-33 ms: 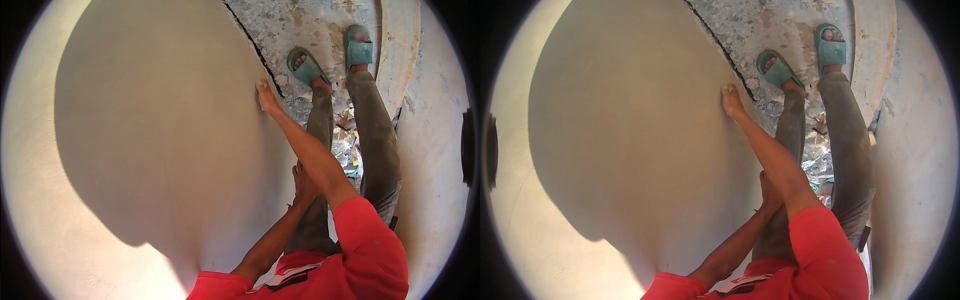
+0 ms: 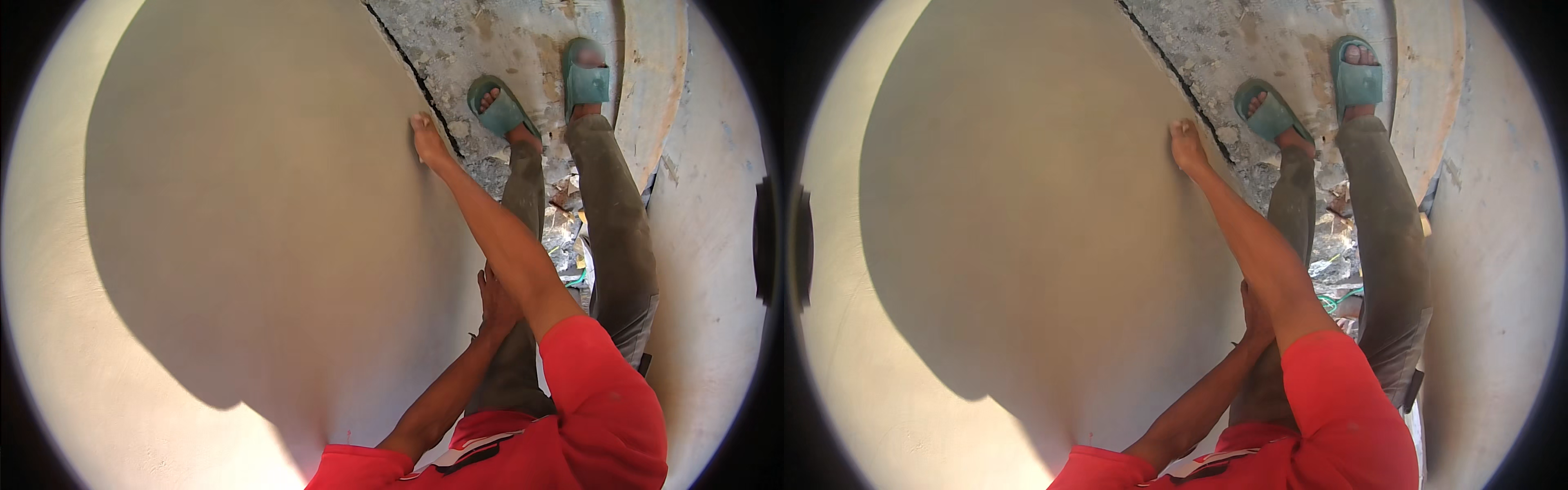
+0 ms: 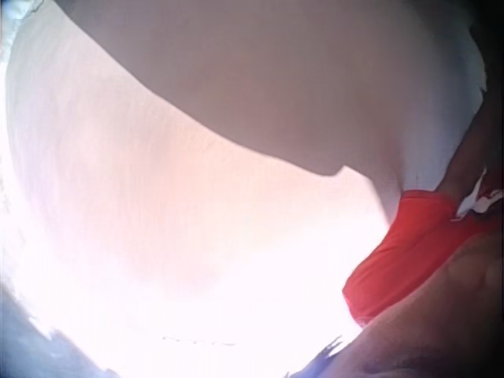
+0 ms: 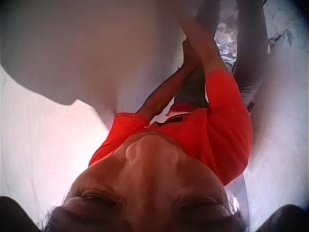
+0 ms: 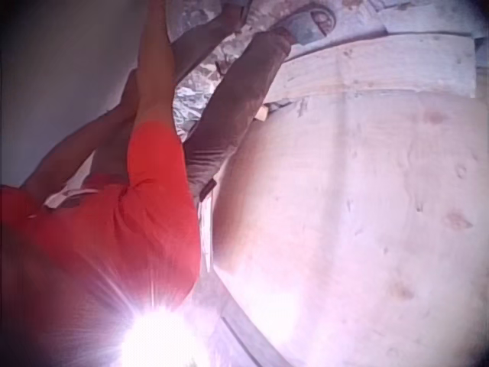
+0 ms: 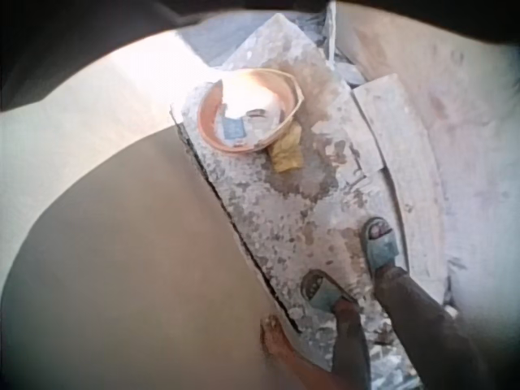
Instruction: The person sands a large curved wall surface using a sanding block held in the right hand. They move the block in circular and linear motions across the surface, occasionally switching hands or adjusting position to reach different areas.
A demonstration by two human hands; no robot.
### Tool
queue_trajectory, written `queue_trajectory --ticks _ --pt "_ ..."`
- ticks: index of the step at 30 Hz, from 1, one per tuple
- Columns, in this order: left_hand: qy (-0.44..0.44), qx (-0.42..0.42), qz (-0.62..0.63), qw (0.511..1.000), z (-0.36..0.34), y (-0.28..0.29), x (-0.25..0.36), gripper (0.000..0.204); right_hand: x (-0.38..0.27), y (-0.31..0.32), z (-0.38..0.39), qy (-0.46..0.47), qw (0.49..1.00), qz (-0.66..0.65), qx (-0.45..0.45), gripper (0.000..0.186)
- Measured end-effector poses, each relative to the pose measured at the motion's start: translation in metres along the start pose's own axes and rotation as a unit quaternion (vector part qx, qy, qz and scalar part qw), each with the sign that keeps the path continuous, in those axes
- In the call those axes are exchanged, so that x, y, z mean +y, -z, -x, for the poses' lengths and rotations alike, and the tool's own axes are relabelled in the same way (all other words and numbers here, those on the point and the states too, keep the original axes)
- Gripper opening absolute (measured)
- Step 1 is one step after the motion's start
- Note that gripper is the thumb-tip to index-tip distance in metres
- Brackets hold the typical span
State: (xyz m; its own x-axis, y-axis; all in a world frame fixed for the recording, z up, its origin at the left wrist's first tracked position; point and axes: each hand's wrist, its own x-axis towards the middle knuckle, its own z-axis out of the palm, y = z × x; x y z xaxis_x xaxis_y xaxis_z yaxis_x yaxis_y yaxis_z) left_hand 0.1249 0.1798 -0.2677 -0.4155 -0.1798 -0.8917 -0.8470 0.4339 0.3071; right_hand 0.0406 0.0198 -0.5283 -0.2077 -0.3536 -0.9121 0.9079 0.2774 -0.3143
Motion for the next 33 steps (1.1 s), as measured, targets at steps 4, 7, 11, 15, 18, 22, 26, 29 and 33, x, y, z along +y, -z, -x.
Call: queue_trajectory --ticks 4,7,11,15,18,22,26,29,33 --pt "0.002 0.082 0.100 0.992 0.017 -0.036 -0.021 0.062 -0.041 -0.041 0.044 0.190 0.975 0.115 0.002 0.079" --pt "0.033 0.074 0.012 0.997 0.009 -0.037 -0.016 0.073 0.021 -0.032 0.094 0.123 0.980 0.156 0.016 0.080" --pt "0.068 -0.014 0.098 0.993 0.004 0.012 0.011 0.068 0.059 0.009 0.025 -0.051 0.996 0.044 0.066 0.082" --pt "0.018 0.040 0.059 0.997 0.011 -0.012 0.004 0.056 -0.064 -0.024 -0.019 0.156 0.982 0.087 0.059 0.076" --pt "0.009 0.095 0.017 0.995 0.009 -0.028 -0.003 0.060 -0.053 -0.057 0.079 0.203 0.973 0.112 0.011 0.071" --pt "0.015 0.056 0.079 0.995 0.002 0.007 0.020 0.057 0.034 -0.017 0.076 0.044 0.990 0.116 0.072 0.065" --pt "0.045 -0.033 -0.002 0.998 -0.003 0.002 0.012 0.069 -0.055 -0.004 -0.032 0.065 0.988 0.115 0.080 0.061" --pt "0.075 -0.030 0.042 0.996 0.003 -0.004 0.013 0.069 -0.084 -0.034 -0.019 0.149 0.977 0.129 0.082 0.062" --pt "0.062 -0.023 0.000 0.998 0.002 -0.007 0.011 0.069 -0.008 -0.039 0.031 0.178 0.971 0.139 0.084 0.062"
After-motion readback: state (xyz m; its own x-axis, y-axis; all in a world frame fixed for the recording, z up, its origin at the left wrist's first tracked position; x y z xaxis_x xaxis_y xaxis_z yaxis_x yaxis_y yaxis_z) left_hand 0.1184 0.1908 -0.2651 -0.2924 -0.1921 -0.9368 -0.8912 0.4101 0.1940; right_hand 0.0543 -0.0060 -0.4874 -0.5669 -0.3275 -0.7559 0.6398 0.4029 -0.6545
